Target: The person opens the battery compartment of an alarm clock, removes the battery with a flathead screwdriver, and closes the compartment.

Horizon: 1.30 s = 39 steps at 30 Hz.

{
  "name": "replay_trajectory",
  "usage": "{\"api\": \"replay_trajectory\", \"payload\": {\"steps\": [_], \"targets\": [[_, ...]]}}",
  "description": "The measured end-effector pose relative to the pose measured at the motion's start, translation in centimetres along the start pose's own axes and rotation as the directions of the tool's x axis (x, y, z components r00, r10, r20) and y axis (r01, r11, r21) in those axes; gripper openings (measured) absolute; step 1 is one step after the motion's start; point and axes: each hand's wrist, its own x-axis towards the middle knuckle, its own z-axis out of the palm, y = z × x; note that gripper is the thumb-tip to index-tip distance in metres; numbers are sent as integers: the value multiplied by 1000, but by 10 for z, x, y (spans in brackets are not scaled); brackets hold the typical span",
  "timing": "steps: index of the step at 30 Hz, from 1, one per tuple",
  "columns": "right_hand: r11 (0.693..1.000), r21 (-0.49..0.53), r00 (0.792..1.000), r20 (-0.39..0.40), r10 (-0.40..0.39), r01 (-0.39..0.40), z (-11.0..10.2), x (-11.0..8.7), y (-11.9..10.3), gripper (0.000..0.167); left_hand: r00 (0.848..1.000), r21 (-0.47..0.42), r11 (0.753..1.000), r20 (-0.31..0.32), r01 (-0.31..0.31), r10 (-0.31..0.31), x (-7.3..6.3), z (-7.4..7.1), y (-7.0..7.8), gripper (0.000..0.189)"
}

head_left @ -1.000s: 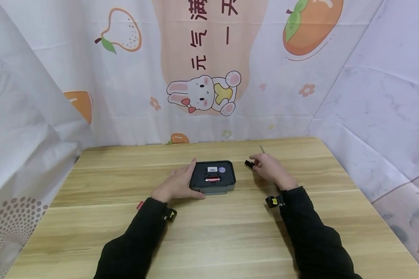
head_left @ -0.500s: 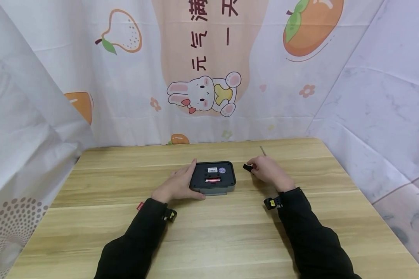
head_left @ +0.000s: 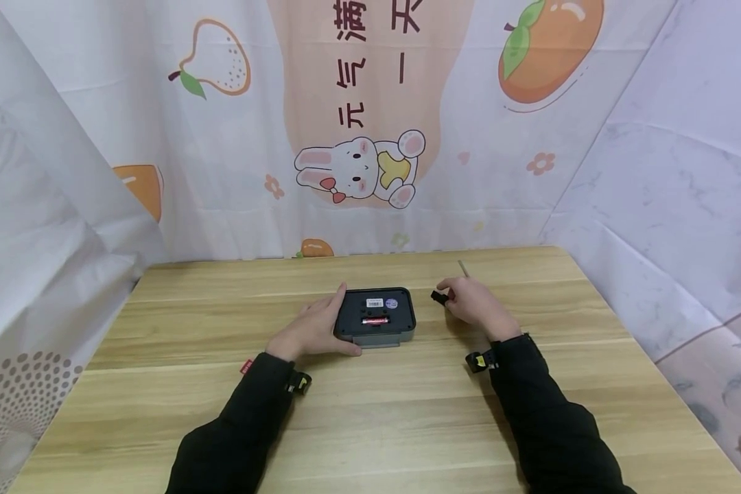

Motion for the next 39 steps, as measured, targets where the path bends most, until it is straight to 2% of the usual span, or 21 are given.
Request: {"api": "replay_trajectory", "payload": {"steps": [5, 13, 29, 39], "targets": [[1000, 17, 1000, -6, 25, -25, 0, -2, -2, 39, 1000, -5, 1000, -2, 0, 0, -1, 1, 0, 133], [999, 22, 1000, 1, 29, -29, 0, -3, -3, 30, 1000, -20, 1000, -3, -3, 3, -1, 2, 0, 134], [998, 57, 999, 54, 4, -7, -3, -5, -3, 38, 1000, -24, 1000, 4, 0, 0, 0, 2, -2, 134], [996, 85, 997, 71, 25, -31, -3, -4, -4, 39, 1000, -19, 1000, -2, -6, 6, 2, 3, -3, 134]]}}
